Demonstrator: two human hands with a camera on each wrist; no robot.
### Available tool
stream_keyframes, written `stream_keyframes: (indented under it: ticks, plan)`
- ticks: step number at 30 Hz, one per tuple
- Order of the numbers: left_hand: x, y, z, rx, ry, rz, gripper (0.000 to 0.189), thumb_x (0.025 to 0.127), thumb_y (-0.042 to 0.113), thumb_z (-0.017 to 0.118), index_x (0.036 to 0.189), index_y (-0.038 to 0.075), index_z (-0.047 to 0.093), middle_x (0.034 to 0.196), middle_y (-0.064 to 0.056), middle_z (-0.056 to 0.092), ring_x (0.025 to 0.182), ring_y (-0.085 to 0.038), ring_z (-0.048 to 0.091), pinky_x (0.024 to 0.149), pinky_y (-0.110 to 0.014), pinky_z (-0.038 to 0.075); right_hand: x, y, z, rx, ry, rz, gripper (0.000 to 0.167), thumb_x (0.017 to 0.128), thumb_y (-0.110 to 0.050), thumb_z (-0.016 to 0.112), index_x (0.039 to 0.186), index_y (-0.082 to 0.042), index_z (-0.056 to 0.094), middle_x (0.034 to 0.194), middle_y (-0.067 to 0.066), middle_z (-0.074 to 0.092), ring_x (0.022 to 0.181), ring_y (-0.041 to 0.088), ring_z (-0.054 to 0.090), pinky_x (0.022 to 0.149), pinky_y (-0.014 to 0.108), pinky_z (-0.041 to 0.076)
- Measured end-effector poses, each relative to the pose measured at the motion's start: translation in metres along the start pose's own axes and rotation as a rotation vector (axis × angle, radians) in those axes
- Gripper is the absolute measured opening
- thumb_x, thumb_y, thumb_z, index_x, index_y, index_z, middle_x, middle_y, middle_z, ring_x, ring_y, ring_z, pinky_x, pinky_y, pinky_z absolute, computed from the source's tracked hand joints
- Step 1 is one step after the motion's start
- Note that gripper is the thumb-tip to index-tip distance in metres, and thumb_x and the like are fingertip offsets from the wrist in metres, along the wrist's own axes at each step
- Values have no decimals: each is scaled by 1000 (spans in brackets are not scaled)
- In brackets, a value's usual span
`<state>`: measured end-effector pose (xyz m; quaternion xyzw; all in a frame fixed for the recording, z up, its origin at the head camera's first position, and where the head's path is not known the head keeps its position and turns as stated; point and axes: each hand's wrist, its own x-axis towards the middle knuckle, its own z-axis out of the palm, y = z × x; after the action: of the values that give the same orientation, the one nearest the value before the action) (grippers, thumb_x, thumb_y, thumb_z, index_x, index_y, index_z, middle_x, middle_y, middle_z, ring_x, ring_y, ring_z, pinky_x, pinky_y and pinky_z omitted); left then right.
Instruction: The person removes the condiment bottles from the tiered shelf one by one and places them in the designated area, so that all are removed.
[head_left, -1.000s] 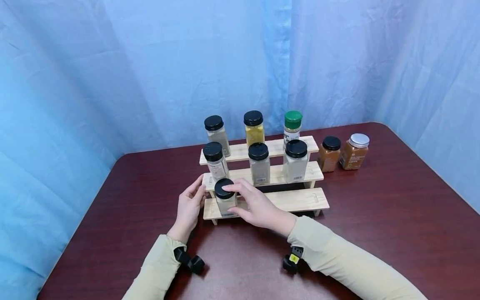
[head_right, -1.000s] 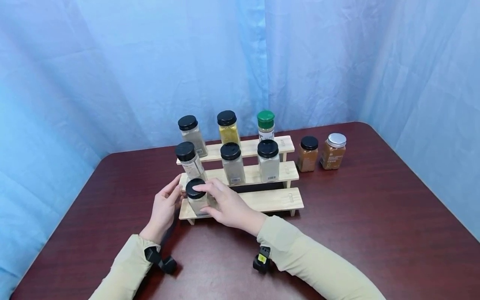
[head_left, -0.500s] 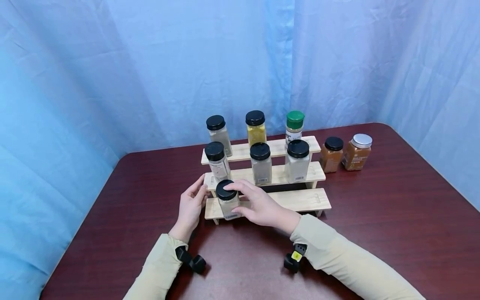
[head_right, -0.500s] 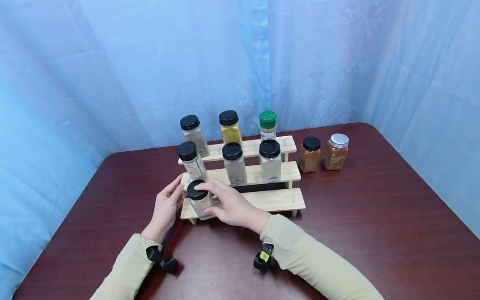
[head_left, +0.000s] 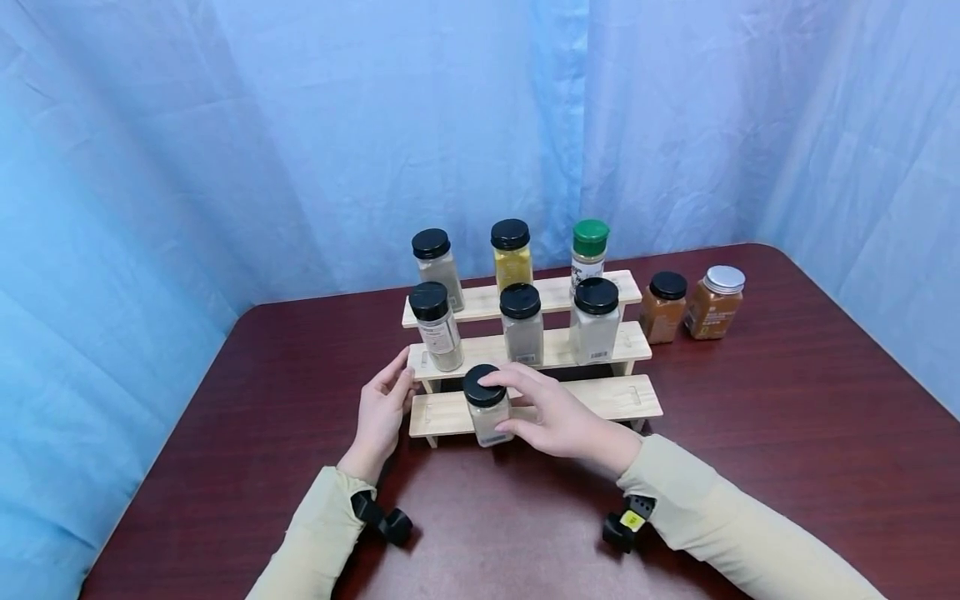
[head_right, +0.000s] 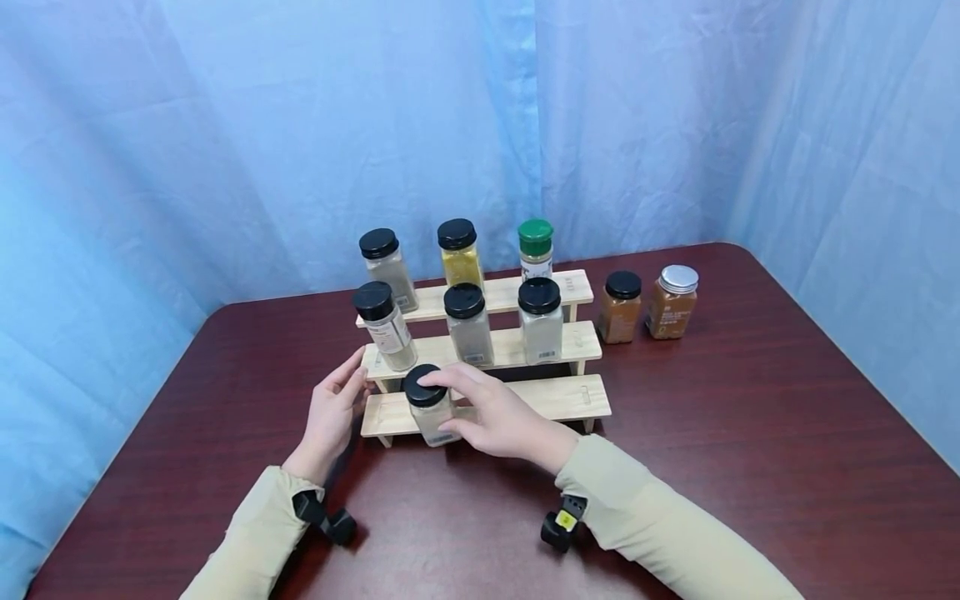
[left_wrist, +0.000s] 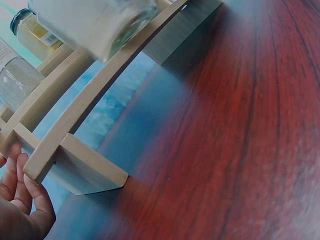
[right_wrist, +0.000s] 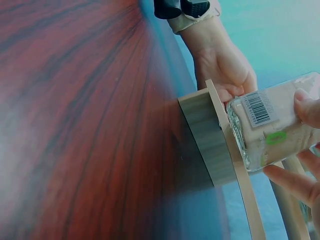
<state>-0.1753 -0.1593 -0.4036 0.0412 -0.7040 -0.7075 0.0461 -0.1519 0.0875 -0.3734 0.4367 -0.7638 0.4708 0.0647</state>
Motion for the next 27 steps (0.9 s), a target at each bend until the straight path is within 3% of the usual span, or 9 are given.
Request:
stream_keyframes:
  ticks: [13,22,27]
  plan:
    - [-1,0,0,12,-9,1,44,99,13,49,142,7,43,77,11,54,70,0,52,59,-16,38,-27,6,-26,-101,15,-44,56,75,7,74,124,-4,52,124,18,54,113,15,53,76,32,56]
    - [0,0,0,5,-1,-7,44,99,12,49,142,8,44,77,11,54,70,1,53,59,-15,39,-44,5,-50,-183,63,-52,60,68,13,76,122,-4,54,119,17,54,113,-2,47,73,31,56]
    - [0,0,1,6,8,-12,44,99,11,49,142,7,44,76,10,54,69,1,52,58,-15,39,-52,4,-65,-241,50,-86,63,66,11,77,123,-6,54,115,13,54,105,1,52,75,25,55]
